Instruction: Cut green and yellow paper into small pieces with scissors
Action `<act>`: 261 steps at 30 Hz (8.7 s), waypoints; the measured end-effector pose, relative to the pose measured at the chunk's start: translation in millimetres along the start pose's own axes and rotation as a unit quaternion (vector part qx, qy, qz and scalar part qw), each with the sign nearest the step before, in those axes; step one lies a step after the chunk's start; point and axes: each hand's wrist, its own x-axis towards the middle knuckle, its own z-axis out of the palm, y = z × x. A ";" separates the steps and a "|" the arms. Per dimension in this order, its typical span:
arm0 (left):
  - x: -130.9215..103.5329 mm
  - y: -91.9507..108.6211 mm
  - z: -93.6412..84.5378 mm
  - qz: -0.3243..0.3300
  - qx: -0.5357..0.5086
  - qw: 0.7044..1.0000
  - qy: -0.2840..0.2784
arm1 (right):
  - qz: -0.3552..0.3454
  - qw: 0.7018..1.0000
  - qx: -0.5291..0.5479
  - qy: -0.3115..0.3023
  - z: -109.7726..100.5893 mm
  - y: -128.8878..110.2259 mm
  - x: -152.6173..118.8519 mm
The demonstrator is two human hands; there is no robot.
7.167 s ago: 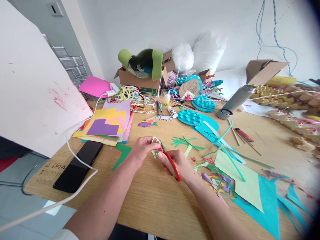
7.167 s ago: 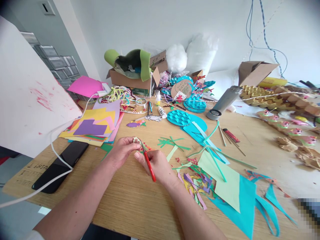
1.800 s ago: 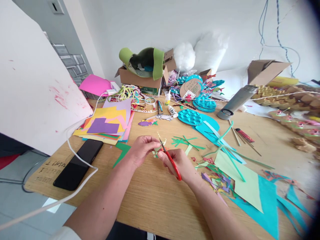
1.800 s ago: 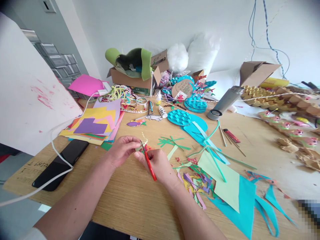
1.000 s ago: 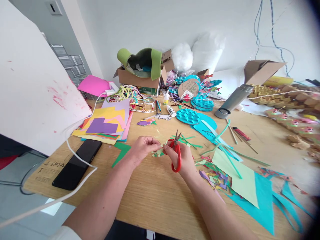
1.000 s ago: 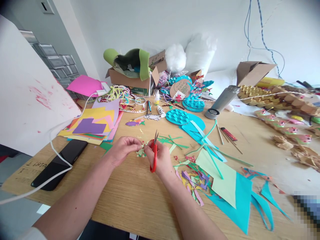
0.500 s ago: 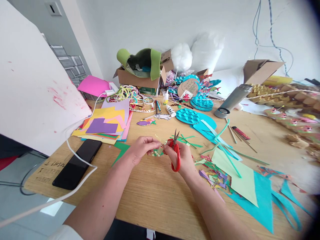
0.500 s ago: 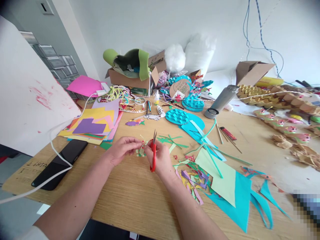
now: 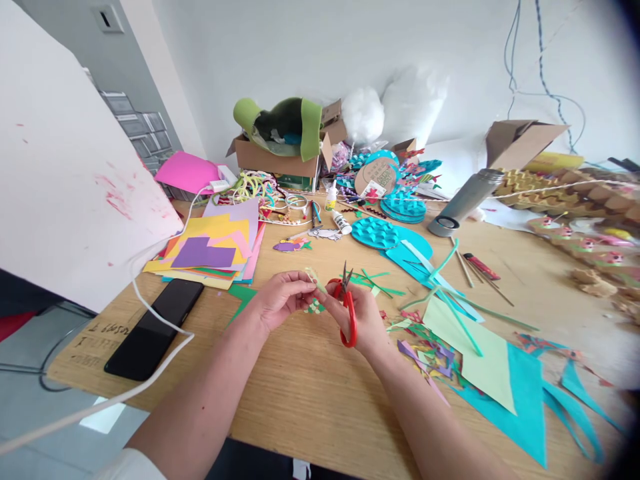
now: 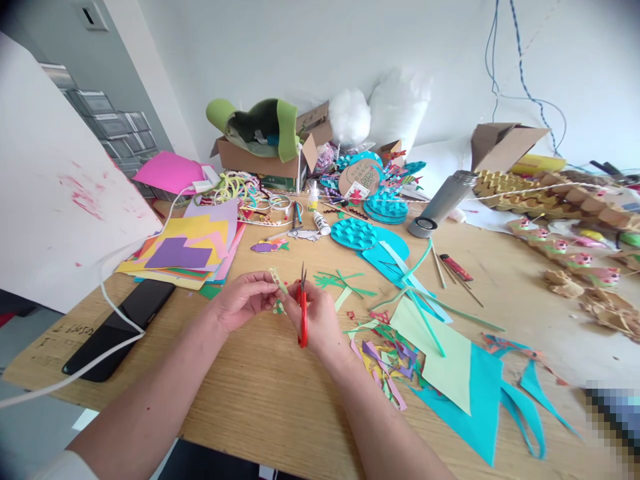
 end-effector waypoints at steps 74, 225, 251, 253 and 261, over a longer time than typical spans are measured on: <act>-3.0 -2.3 13.5 0.100 0.047 0.990 0.090 | 0.107 0.990 -0.059 -0.073 7.7 2.5 -6.5; -6.3 1.0 14.3 0.076 0.077 0.992 0.060 | 0.104 0.986 -0.085 -0.099 6.2 0.9 -6.4; -5.8 1.4 11.5 0.072 0.079 0.993 0.049 | 0.099 0.987 -0.075 -0.100 6.0 4.5 -6.0; -5.8 1.4 11.3 0.070 0.082 0.993 0.049 | 0.090 0.988 -0.077 -0.098 6.0 6.3 -5.7; -5.9 1.4 10.6 0.074 0.087 0.992 0.048 | 0.100 0.987 -0.076 -0.103 5.5 3.9 -6.6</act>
